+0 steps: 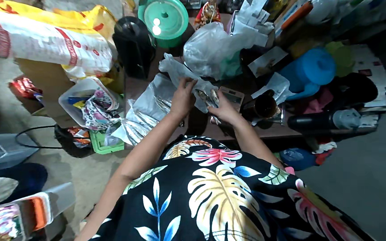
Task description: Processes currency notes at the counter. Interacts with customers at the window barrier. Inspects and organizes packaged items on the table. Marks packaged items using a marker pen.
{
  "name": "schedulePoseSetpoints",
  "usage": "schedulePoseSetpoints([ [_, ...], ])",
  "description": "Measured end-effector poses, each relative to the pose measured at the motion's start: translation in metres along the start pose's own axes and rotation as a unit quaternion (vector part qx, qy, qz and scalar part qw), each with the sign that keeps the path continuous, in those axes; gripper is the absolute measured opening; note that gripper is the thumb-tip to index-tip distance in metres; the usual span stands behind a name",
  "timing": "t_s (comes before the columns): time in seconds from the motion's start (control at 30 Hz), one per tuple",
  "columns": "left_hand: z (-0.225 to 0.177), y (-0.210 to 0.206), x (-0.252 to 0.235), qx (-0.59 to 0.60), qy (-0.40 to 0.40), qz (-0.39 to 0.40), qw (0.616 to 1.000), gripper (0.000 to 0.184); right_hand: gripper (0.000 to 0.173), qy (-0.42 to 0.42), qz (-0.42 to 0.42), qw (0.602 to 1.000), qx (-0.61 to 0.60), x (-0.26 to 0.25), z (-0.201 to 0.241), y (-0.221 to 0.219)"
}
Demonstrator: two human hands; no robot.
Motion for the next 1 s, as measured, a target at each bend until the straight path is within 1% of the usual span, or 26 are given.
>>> schedulePoseSetpoints([
  [0.13, -0.006, -0.007, 0.002, 0.033, -0.046, 0.048, 0.997, 0.053, 0.096, 0.017, -0.001, 0.995, 0.096, -0.001, 0.006, -0.002],
  [0.2, -0.010, -0.009, 0.004, 0.056, -0.053, 0.063, 0.995, 0.055, 0.105, 0.005, 0.007, 0.990, 0.142, -0.002, 0.011, 0.000],
  [0.27, -0.012, -0.011, 0.005, 0.067, -0.075, 0.084, 0.991, 0.056, 0.109, -0.021, 0.024, 0.983, 0.179, -0.003, 0.018, 0.004],
  [0.33, -0.013, -0.014, 0.007, 0.068, -0.110, 0.114, 0.985, 0.059, 0.114, -0.036, 0.044, 0.979, 0.196, -0.004, 0.025, 0.008],
  [0.43, -0.013, -0.019, 0.011, 0.056, -0.166, 0.117, 0.978, 0.059, 0.120, -0.033, 0.050, 0.977, 0.203, -0.009, 0.029, 0.010],
  [0.5, -0.013, -0.019, 0.014, 0.048, -0.196, 0.112, 0.973, 0.057, 0.122, -0.016, 0.048, 0.987, 0.152, -0.014, 0.025, 0.014],
  [0.6, -0.012, -0.017, 0.022, 0.042, -0.237, 0.106, 0.965, 0.052, 0.123, 0.012, 0.076, 0.997, 0.020, -0.021, 0.012, 0.018],
  [0.67, -0.010, -0.016, 0.029, 0.043, -0.264, 0.090, 0.959, 0.048, 0.121, 0.012, 0.105, 0.992, -0.072, -0.023, 0.004, 0.014],
  [0.73, -0.010, -0.015, 0.036, 0.036, -0.294, 0.053, 0.954, 0.042, 0.113, 0.000, 0.109, 0.978, -0.176, -0.022, -0.003, 0.008],
  [0.8, -0.013, -0.015, 0.046, 0.034, -0.279, 0.003, 0.960, 0.040, 0.099, -0.005, 0.087, 0.960, -0.265, -0.020, -0.004, 0.002],
  [0.83, -0.014, -0.015, 0.049, 0.044, -0.252, -0.022, 0.966, 0.044, 0.094, -0.015, 0.076, 0.951, -0.300, -0.020, -0.002, -0.001],
  [0.9, -0.013, -0.016, 0.050, 0.072, -0.176, -0.051, 0.980, 0.053, 0.085, -0.048, 0.050, 0.941, -0.331, -0.021, 0.004, -0.006],
  [0.93, -0.012, -0.016, 0.046, 0.089, -0.136, -0.058, 0.985, 0.052, 0.082, -0.061, 0.045, 0.939, -0.335, -0.022, 0.007, -0.007],
  [1.0, -0.014, -0.012, 0.036, 0.104, -0.082, -0.061, 0.989, 0.033, 0.074, -0.080, 0.058, 0.940, -0.327, -0.026, 0.014, -0.006],
])
Point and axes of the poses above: each hand's wrist, its own x-axis away from the middle knuckle, its own y-axis out of the back of the hand, z = x × y, the point moved 2 cm from there along -x, towards the middle knuckle, and after that the axes turned 9 degrees about x, right-handed, at the moved point
